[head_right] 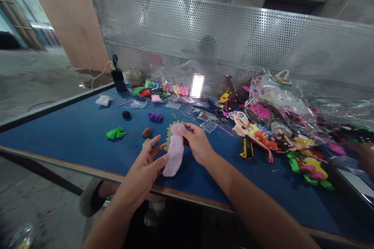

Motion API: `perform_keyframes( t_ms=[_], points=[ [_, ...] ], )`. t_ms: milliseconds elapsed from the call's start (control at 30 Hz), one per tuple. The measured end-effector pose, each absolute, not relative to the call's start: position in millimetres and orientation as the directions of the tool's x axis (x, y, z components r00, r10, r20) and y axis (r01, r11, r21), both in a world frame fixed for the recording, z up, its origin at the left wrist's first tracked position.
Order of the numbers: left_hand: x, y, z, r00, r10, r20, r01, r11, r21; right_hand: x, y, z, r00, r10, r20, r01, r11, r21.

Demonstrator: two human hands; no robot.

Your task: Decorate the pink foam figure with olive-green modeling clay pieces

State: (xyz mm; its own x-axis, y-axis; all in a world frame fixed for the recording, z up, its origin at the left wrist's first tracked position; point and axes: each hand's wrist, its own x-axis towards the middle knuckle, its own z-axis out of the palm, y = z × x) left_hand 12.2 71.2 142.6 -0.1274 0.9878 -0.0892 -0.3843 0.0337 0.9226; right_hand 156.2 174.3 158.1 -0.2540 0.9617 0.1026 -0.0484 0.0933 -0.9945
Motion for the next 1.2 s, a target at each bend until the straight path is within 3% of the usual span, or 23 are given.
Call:
perform_keyframes(
  t_ms=[133,300,400,500,600,667,733,800,867,967,1100,1200],
  points=[
    [7,44,150,-0.061,0.992,-0.111,-0.477,0.068,0.876,164,182,153,-0.273,0.957,0.098,0.237,0.166,-0.957],
    [-14,9,152,-0.080,0.987,-0.142,-0.436,0.093,0.895,173,182,155,-0.260,0.942,0.213,0.610,0.331,-0.720],
    [-34,-3,151,-0.131,0.991,-0.017,-0.227,-0.013,0.974,175,180,157,-0.272,0.932,0.240,0.716,0.363,-0.597],
    [-55,-2,150,-0.282,0.946,0.159,0.135,-0.125,0.983,175,179,160,-0.281,0.915,0.291,0.790,0.392,-0.470],
    [-71,15,148,-0.354,0.833,0.425,0.480,-0.228,0.847,174,181,161,-0.330,0.899,0.289,0.841,0.419,-0.343],
    [-77,31,146,-0.219,0.730,0.647,0.693,-0.350,0.630,175,181,159,-0.360,0.904,0.231,0.837,0.422,-0.349],
    [-79,49,142,0.000,0.640,0.768,0.804,-0.457,0.381,177,180,156,-0.366,0.910,0.196,0.822,0.415,-0.391],
    [-79,63,137,0.153,0.625,0.766,0.832,-0.499,0.241,179,179,154,-0.327,0.910,0.253,0.806,0.409,-0.429],
    [-76,71,130,0.204,0.666,0.717,0.863,-0.468,0.190,177,181,156,-0.277,0.882,0.381,0.792,0.434,-0.429],
    [-71,74,122,0.198,0.742,0.641,0.920,-0.365,0.139,155,204,168,-0.339,0.788,0.514,0.782,0.539,-0.311],
    [-68,71,120,0.201,0.802,0.562,0.950,-0.300,0.090,81,279,194,-0.457,0.751,0.477,0.755,0.611,-0.239],
    [-72,71,120,0.221,0.803,0.554,0.951,-0.303,0.061,16,340,205,-0.425,0.803,0.418,0.795,0.552,-0.253]
  ],
)
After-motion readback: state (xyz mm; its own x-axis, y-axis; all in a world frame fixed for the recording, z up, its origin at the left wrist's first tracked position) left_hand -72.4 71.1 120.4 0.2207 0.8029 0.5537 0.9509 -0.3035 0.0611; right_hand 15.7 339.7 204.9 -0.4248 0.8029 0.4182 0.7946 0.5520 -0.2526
